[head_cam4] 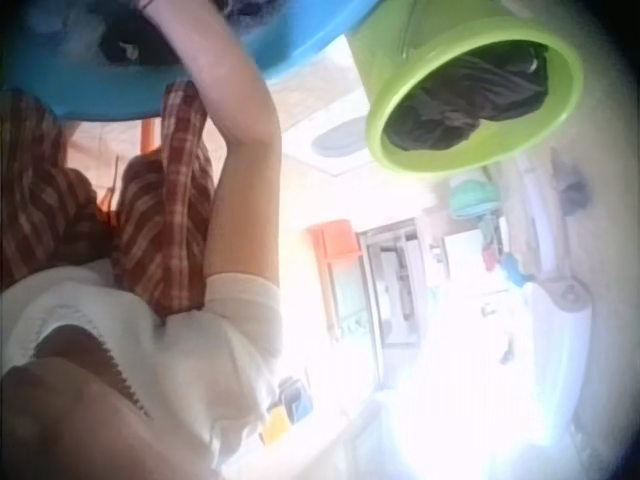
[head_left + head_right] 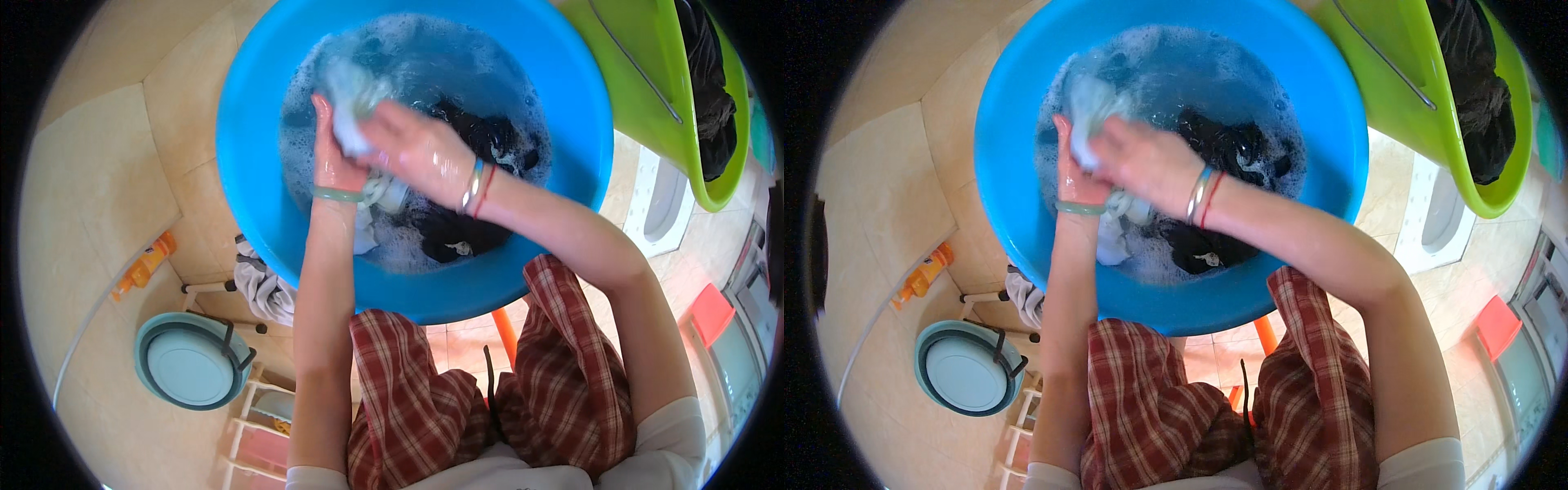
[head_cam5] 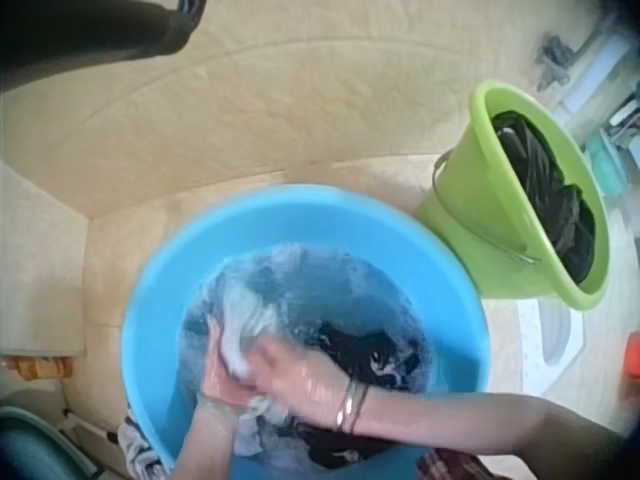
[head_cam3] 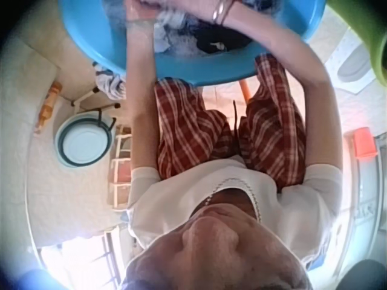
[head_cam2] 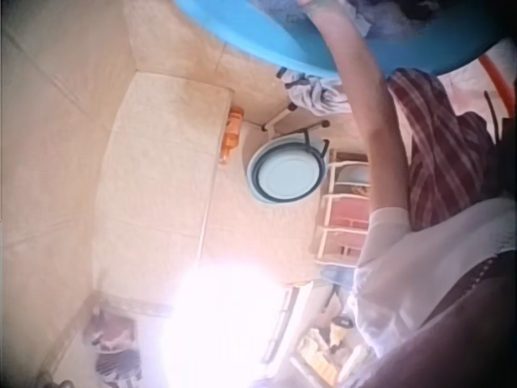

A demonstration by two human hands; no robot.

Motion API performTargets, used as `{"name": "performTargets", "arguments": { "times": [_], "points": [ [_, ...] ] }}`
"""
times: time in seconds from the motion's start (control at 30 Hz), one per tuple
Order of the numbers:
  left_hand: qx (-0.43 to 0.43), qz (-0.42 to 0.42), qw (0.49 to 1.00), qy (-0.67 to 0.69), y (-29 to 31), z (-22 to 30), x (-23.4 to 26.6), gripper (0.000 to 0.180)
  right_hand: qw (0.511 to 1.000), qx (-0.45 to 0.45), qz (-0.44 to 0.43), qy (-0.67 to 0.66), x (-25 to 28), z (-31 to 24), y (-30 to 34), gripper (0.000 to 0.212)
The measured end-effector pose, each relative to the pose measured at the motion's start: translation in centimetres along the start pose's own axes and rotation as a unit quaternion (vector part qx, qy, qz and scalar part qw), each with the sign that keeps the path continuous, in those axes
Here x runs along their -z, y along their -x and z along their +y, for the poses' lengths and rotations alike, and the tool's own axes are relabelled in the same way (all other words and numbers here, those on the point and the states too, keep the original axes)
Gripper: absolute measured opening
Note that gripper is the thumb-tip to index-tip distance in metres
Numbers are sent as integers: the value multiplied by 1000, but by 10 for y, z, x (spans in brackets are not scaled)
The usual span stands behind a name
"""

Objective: The person hand-washes dark and light-colored garments in a blue basin filled with soapy water. They scrub the clothes by hand, wring them out, and transfer the washed items into a green bucket placed nearby.

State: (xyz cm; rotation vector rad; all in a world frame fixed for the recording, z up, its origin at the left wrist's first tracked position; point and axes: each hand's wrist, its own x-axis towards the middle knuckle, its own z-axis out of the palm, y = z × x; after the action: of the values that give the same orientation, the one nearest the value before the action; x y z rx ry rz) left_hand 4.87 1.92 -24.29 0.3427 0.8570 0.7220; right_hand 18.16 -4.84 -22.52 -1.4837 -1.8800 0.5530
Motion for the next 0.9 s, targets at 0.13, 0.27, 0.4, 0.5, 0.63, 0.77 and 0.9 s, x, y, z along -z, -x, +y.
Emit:
{"name": "performTargets", "arguments": {
  "times": [0.13, 0.27, 0.4, 0.5, 0.63, 0.77, 0.9],
  "points": [
    [133, -130, 960, 211, 11, 17, -4, 55, 994, 96, -47, 21, 21, -54, 11, 15],
    [0, -67, 994, 90, 16, -5, -17, 48, 987, 150, -51, -7, 22, -70, 9, 18],
    [-21, -106, 987, 118, 19, -11, -18, 46, 994, 110, 13, 3, 18, -75, -4, 25],
    [-15, -101, 986, 130, 20, -10, -16, 43, 992, 103, 67, -24, 8, -74, -15, 27],
    [4, -92, 985, 147, 12, -20, -15, 41, 989, 84, 119, -20, -1, -60, -22, 23],
    [-18, -12, 994, 105, 19, -13, -14, 39, 987, 69, 140, -36, -4, -54, -35, 17],
    [-16, 141, 989, 41, 22, -22, -17, 40, 996, -30, 67, -49, -6, -23, -43, 16]
  ]
}}
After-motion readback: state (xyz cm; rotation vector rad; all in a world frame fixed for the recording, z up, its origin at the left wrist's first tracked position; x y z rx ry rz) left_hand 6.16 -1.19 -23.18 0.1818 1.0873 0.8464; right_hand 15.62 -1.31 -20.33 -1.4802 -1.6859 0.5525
